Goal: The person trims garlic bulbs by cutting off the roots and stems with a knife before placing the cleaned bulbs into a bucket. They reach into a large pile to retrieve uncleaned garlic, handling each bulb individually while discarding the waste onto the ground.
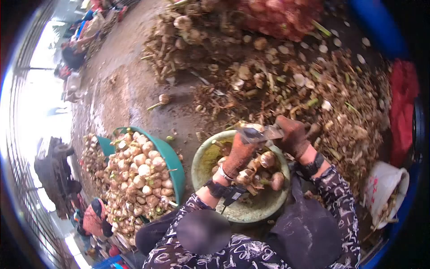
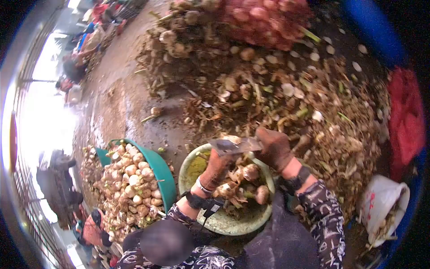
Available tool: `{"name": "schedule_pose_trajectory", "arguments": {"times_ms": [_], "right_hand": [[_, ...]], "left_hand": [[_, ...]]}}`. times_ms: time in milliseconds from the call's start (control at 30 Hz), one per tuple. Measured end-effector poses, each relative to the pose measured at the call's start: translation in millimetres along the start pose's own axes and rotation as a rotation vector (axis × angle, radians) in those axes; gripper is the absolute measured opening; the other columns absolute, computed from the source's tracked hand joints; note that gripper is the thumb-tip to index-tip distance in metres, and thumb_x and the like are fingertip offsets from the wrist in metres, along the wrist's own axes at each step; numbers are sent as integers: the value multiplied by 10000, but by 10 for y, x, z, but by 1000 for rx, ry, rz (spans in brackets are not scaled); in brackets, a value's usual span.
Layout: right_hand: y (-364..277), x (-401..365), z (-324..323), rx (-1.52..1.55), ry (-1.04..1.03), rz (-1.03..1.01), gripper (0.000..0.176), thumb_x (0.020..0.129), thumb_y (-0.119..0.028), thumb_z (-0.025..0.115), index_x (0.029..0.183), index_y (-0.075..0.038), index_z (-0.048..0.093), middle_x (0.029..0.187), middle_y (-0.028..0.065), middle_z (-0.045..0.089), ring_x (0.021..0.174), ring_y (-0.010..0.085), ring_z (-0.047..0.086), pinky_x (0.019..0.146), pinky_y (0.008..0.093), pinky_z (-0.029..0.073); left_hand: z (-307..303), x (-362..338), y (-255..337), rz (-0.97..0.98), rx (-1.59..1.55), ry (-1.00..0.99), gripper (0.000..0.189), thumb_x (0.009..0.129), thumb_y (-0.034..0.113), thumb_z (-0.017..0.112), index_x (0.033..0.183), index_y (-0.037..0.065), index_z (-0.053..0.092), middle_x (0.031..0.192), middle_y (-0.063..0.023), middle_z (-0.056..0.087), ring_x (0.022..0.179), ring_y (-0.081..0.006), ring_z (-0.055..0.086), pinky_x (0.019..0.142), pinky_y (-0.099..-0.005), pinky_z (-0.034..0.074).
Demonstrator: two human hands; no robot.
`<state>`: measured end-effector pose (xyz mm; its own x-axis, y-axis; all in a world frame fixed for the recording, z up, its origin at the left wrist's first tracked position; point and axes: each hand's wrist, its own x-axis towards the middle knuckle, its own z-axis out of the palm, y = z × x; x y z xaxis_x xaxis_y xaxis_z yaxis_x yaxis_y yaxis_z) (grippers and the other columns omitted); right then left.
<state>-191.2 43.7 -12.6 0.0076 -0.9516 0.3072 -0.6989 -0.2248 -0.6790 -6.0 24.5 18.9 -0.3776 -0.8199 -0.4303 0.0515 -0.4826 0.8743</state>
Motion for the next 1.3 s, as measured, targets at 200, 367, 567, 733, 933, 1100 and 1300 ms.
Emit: {"name": "schedule_pose_trajectory", "arguments": {"times_ms": [200,367,567,733,933,1100,1300], "right_hand": [[765,-64,-352,-266,11,523,266,831,-220,589,963,9,615,664,175,624,606,341,623,551,437,474],[1118,-576,-140,-252,-182,737,468,783,-110,570,1216,46,490,1020,210,591,974,345,585,849,409,473],[985,-908,-141,-241,-331,798,407,701,-60,606,1094,28,555,1025,212,614,997,377,574,849,428,455],[858,-808,-64,-203,-314,804,310,706,-108,630,989,15,594,964,224,630,938,430,574,792,438,468],[1205,-1043,343,-37,-249,626,420,695,-100,638,1093,15,573,962,206,629,926,365,596,819,431,465],[283,-453,-23,65,-253,768,382,721,-152,656,1068,0,604,903,200,659,840,355,634,752,414,491],[-170,60,-323,-5,-47,291,187,759,-173,639,893,-50,596,691,150,618,673,327,640,584,411,488]], "left_hand": [[-174,-287,1092,-80,512,-711,506,705,234,753,1096,-6,539,1025,-94,603,949,-189,570,837,-323,457],[-1614,542,1192,96,775,-181,744,689,307,762,1290,5,446,1276,-208,505,1193,-295,479,1006,-386,384],[-3823,1709,458,-163,1425,703,707,726,432,639,1267,55,384,1233,-221,473,1211,-333,422,996,-385,383],[-3960,2016,-15,-94,1332,836,408,815,429,560,1002,70,614,985,-182,621,998,-337,593,887,-408,474],[-2864,1495,317,-172,1400,573,410,832,377,573,1077,51,624,1017,-196,645,941,-337,633,775,-400,520],[-1927,1316,229,130,362,5,431,782,49,705,1168,15,518,990,-25,631,877,-105,597,790,-231,508],[-598,628,712,75,357,-149,685,683,126,816,1252,3,454,1089,-41,597,956,-108,568,867,-271,477]]}}
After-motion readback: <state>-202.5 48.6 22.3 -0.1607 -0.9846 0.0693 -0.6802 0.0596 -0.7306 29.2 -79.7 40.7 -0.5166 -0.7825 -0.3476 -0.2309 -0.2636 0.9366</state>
